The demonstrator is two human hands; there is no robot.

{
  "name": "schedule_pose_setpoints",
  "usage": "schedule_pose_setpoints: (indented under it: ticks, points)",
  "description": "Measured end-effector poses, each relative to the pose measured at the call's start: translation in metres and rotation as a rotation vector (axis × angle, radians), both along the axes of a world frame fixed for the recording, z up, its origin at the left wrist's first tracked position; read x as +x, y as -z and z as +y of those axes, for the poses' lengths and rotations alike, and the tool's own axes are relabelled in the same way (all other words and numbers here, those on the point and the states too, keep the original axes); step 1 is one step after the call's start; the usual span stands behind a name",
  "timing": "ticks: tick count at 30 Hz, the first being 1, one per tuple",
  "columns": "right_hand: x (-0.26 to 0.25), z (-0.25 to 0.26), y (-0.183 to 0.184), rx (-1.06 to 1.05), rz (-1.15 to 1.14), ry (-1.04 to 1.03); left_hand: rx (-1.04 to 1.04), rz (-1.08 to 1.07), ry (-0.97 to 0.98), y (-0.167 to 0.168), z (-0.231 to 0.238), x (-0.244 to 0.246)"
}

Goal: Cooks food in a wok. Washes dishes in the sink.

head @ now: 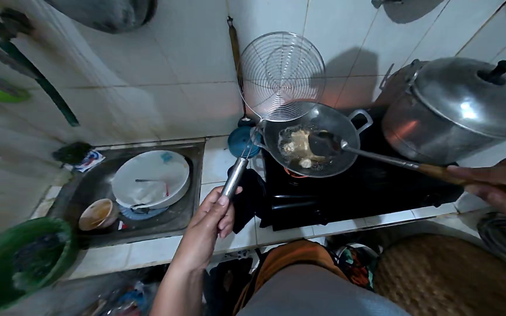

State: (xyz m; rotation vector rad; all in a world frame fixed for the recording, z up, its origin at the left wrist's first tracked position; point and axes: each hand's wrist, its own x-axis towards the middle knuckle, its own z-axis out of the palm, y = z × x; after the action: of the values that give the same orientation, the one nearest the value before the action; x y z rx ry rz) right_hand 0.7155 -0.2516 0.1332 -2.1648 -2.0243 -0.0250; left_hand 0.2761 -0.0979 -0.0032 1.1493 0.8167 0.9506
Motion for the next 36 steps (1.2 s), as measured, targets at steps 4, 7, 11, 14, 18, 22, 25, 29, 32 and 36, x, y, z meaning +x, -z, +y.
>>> schedule_pose_setpoints:
  ticks: [4,7,11,14,18,22,25,29,32,36]
  points:
    - [-0.010,0.023,0.014,-0.018,0.007,-0.027,-0.002,0.000,0.009,0.000,0.001,0.002]
    - [-0.021,0.046,0.032,0.016,-0.032,-0.015,-0.005,0.005,0.007,-0.001,0.000,0.002]
    - [-0.025,0.059,0.036,0.063,-0.005,0.021,-0.001,0.003,0.003,-0.002,-0.001,0.002]
    - [-0.021,0.068,0.035,0.110,-0.017,0.145,-0.002,0.001,-0.002,-0.001,-0.002,0.001]
    - [-0.014,0.087,0.046,0.095,-0.097,0.263,-0.006,0.010,-0.009,-0.001,-0.003,0.000]
    - [-0.014,0.082,0.048,0.051,-0.105,0.233,0.000,0.014,-0.008,-0.002,-0.003,-0.001]
    - [-0.009,0.067,0.039,0.004,-0.082,0.189,-0.002,0.018,-0.011,-0.002,-0.004,-0.001]
    - [-0.001,0.044,0.027,-0.002,-0.087,0.171,0.001,0.023,-0.008,-0.003,-0.003,0.000]
    - [-0.005,0.036,0.026,0.064,-0.091,0.179,0.001,0.020,-0.003,-0.004,-0.002,0.002]
    - [-0.014,0.031,0.026,0.036,-0.060,0.121,0.003,0.015,0.012,-0.004,0.000,0.004]
